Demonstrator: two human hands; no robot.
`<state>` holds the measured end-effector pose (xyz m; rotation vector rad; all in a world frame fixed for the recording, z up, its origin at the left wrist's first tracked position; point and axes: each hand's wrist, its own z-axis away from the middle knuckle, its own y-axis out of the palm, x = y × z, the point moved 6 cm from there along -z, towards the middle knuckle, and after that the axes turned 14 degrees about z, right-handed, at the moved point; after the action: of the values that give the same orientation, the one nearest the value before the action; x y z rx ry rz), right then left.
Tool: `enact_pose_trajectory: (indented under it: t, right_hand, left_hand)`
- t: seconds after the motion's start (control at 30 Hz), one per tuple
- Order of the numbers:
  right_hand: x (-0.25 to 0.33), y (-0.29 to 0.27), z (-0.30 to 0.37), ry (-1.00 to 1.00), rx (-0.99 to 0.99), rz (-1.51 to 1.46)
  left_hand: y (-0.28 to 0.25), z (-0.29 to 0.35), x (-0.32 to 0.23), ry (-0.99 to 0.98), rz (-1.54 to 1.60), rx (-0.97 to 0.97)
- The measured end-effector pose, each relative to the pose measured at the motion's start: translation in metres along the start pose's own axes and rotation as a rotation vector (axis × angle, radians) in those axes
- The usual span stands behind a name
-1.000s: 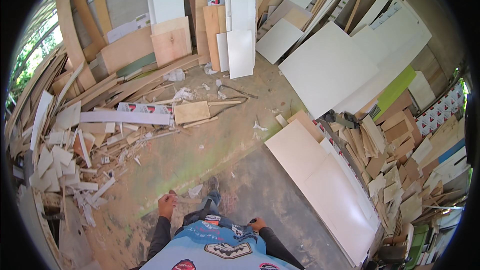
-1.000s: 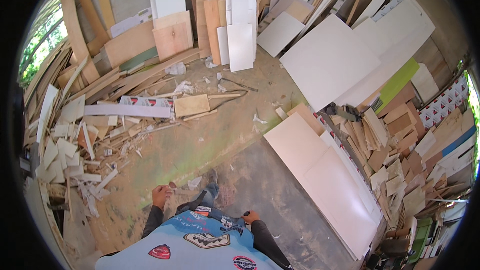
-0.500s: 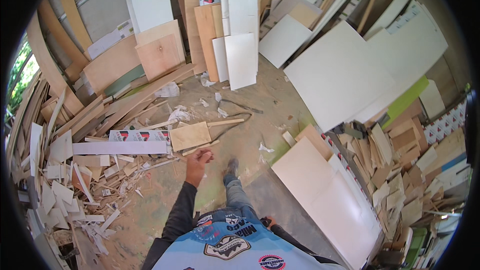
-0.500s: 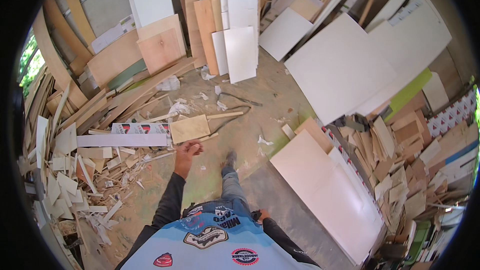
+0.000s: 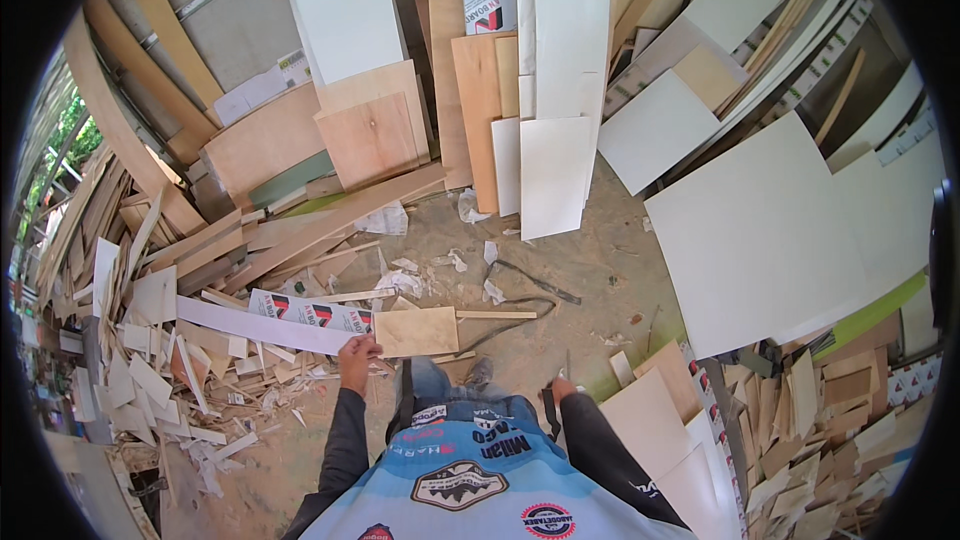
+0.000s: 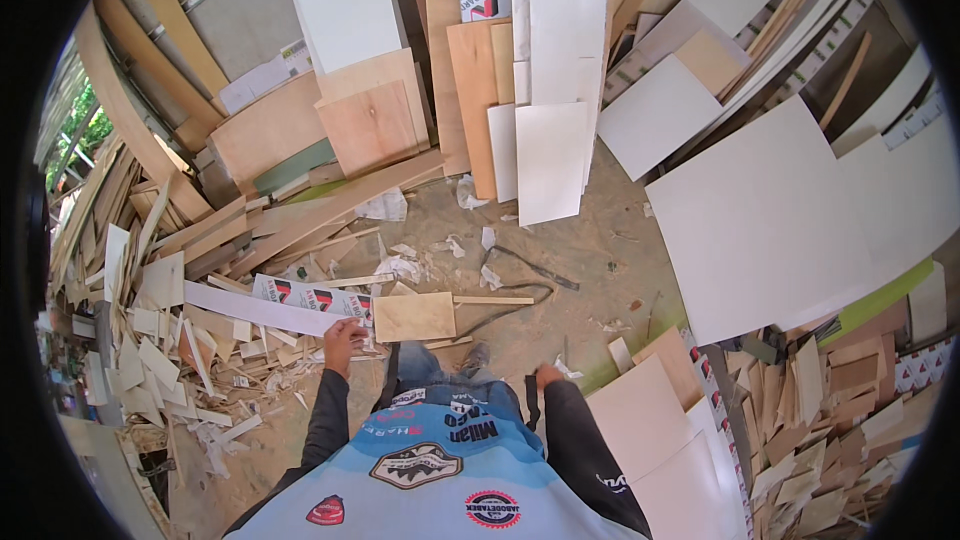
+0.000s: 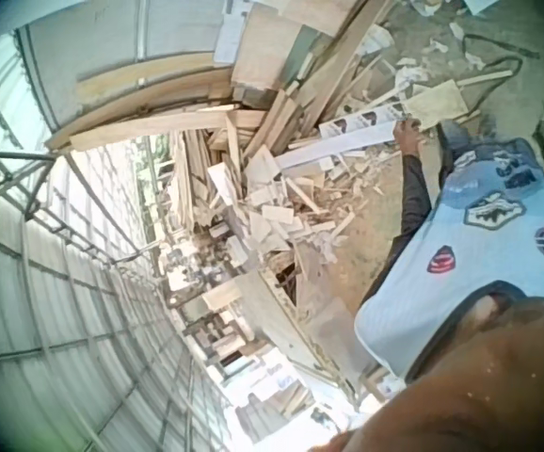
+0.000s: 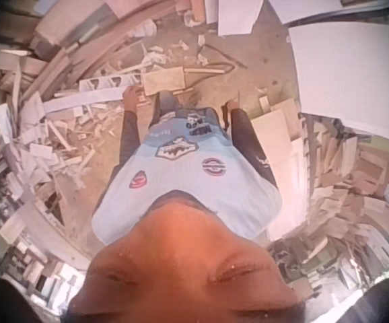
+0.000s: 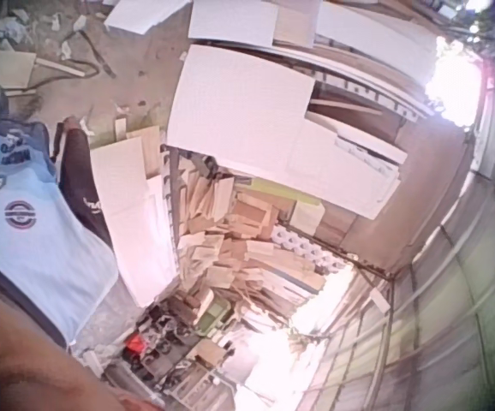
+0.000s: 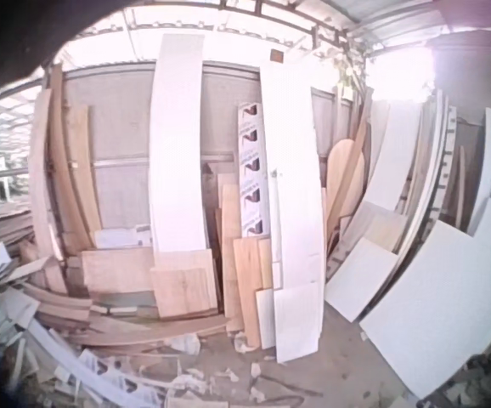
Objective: The person sorts through wooden boards, picks up a white laminate board, and uses a measuring tape and a hammer with a board as a guide to mark or cut pieces.
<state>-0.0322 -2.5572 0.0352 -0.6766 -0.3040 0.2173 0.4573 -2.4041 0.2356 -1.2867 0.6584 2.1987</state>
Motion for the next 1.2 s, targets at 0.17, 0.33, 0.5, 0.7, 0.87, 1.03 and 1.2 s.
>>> enact_pose_trajectory:
  t: [0.17, 0.33, 0.5, 0.7, 0.87, 1.03, 1.2]
  right_hand:
    - [0.047, -0.193, -0.029, 0.082, -0.308, -0.218]
    - [0.084, -0.207, -0.101, 0.028, -0.222, -0.271]
    - [0.101, -0.187, -0.154, 0.057, -0.004, -0.309]
    - [0.133, -0.285, -0.205, 0.458, -0.558, -0.614]
    - [0.182, -0.361, -0.213, 0.539, -0.575, -0.563]
    - [0.222, -0.349, -0.244, 0.505, -0.337, -0.502]
    - [0.237, -0.358, -0.262, 0.469, -0.227, -0.508]
  left_hand:
    - [0.043, -0.064, 0.0, -0.12, -0.025, -0.063]
    - [0.101, -0.163, 0.008, -0.203, -0.049, 0.035]
    - [0.191, -0.315, -0.023, -0.217, -0.168, 0.144]
    - [0.317, -0.533, -0.048, -0.015, -0.432, 0.359]
    - [0.53, -0.643, -0.066, 0.258, -0.847, 0.663]
    - [0.671, -0.708, -0.008, 0.351, -0.988, 0.773]
    - [0.686, -0.744, 0.056, 0.263, -1.154, 0.849]
